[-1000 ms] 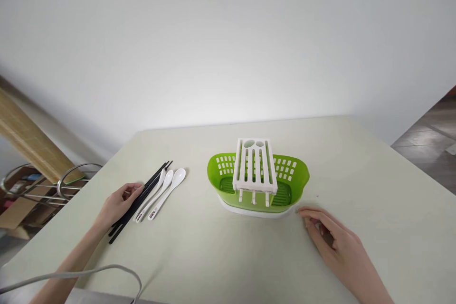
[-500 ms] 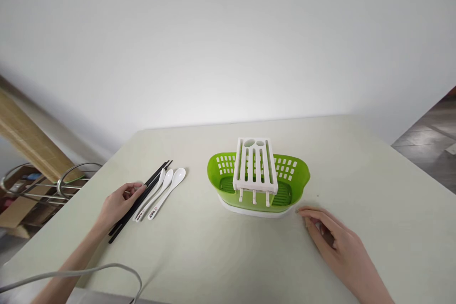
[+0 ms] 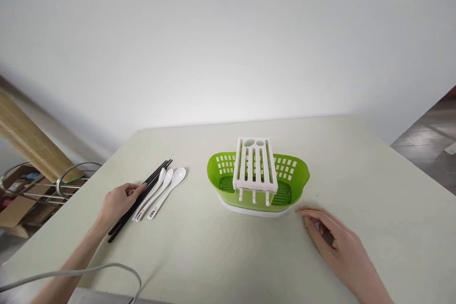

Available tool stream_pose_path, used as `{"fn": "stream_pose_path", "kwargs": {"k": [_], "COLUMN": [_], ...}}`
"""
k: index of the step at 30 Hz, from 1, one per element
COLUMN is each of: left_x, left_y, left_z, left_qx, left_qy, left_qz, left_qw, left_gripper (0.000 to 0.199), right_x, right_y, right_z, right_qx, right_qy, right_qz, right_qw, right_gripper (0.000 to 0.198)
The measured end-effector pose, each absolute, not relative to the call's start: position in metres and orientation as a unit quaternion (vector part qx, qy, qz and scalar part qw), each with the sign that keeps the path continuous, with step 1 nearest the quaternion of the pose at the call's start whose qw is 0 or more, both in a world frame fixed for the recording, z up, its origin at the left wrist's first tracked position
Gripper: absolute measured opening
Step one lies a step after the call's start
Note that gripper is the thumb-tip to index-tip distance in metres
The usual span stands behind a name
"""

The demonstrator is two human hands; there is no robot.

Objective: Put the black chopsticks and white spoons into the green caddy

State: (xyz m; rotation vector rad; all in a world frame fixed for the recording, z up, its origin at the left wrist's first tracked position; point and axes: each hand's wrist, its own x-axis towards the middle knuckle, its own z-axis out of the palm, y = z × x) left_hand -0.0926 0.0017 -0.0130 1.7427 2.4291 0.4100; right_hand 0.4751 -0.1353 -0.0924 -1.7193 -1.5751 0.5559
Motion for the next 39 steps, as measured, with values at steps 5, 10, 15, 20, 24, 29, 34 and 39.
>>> {"fn": "stream_pose_path", "kwargs": {"k": [5,10,15,20,24,29,34,39], "left_x": [-0.094,-0.097,-0.097,-0.085,-0.062,-0.019,0.025,0.058], "left_y": [0.003,0.001,-0.006,-0.018,-0.026,-0.034,-0.047,-0.06], "left_z": [-0.011,-0.011,-0.003,0.025,0.051,0.064,0.053,0.03], "left_qx": [0.569,0.57,0.569,0.553,0.541,0.511,0.521,0.487], "left_qy": [0.804,0.802,0.801,0.787,0.724,0.585,0.532,0.494], "left_qz": [0.153,0.157,0.18,0.273,0.425,0.586,0.587,0.596], "left_qw": [0.084,0.087,0.057,0.008,0.049,0.23,0.318,0.404], "left_gripper": [0.054,0.055,0.056,0.051,0.046,0.046,0.044,0.037], "right_x": [0.475,0.484,0.488,0.482,0.479,0.479,0.477,0.476], "right_y": [-0.135,-0.134,-0.133,-0.136,-0.136,-0.136,-0.135,-0.135], "right_z": [-0.094,-0.102,-0.103,-0.101,-0.1,-0.097,-0.095,-0.095], "right_qx": [-0.669,-0.66,-0.661,-0.662,-0.671,-0.665,-0.669,-0.668], "right_qy": [-0.613,-0.636,-0.644,-0.633,-0.621,-0.622,-0.617,-0.616], "right_qz": [0.216,0.222,0.217,0.215,0.212,0.219,0.217,0.217], "right_qw": [0.361,0.333,0.319,0.34,0.345,0.351,0.352,0.357], "right_gripper": [0.035,0.033,0.033,0.034,0.035,0.035,0.035,0.034]}}
